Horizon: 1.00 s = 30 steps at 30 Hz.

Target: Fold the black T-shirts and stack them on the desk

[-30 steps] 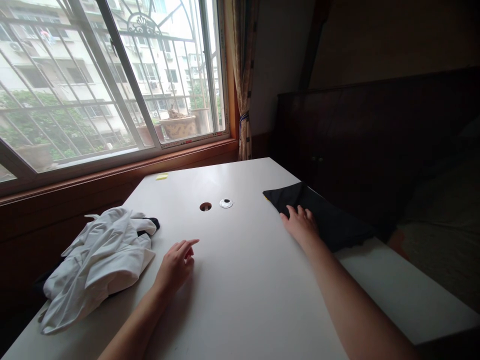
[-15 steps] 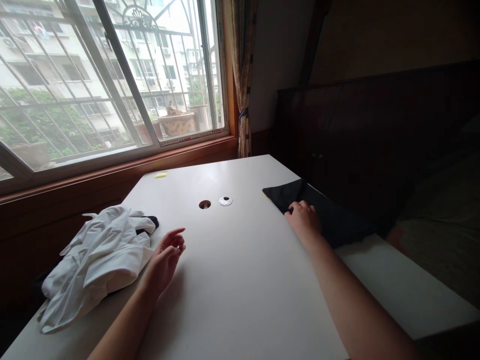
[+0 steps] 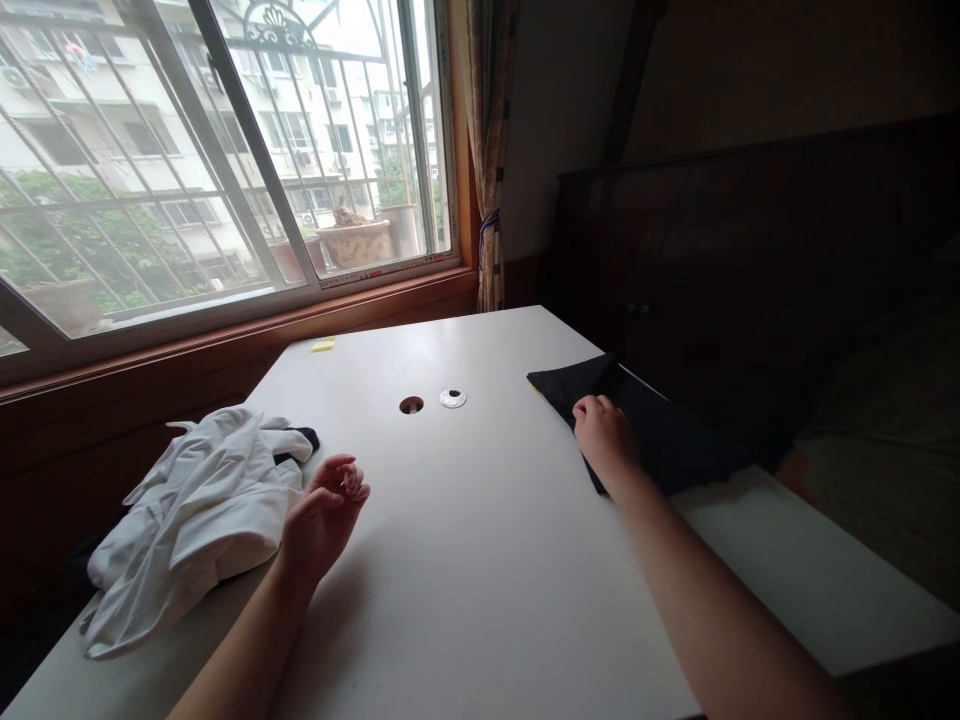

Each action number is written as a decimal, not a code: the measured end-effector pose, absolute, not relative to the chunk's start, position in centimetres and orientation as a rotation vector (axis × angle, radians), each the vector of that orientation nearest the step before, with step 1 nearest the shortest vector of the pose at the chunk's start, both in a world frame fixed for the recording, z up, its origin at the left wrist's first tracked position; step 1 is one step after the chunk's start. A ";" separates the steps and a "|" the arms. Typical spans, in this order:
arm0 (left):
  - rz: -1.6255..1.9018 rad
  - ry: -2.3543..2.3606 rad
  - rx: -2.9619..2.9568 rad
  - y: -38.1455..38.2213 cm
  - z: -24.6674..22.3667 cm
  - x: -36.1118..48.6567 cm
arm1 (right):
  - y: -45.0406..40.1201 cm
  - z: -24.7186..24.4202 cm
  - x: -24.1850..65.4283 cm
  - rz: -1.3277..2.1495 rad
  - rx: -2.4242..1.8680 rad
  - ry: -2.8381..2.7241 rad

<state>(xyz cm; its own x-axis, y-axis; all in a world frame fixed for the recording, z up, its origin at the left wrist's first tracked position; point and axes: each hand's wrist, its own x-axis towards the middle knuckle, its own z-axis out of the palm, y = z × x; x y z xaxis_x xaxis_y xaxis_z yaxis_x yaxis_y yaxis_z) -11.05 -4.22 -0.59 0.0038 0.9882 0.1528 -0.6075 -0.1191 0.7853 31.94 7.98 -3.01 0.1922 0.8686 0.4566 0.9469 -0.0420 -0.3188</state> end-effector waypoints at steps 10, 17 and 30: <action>1.447 0.541 0.822 -4.7 -0.1 -10.6 | 7.4 -3.2 27.3 0.313 -1.500 -1.613; 1.433 0.524 0.838 -4.7 0.0 -10.6 | 4.9 -2.3 23.1 0.774 -1.252 -1.717; 1.322 0.765 1.017 -4.9 -0.5 -10.3 | -1.6 0.1 18.0 2.368 -0.313 -1.568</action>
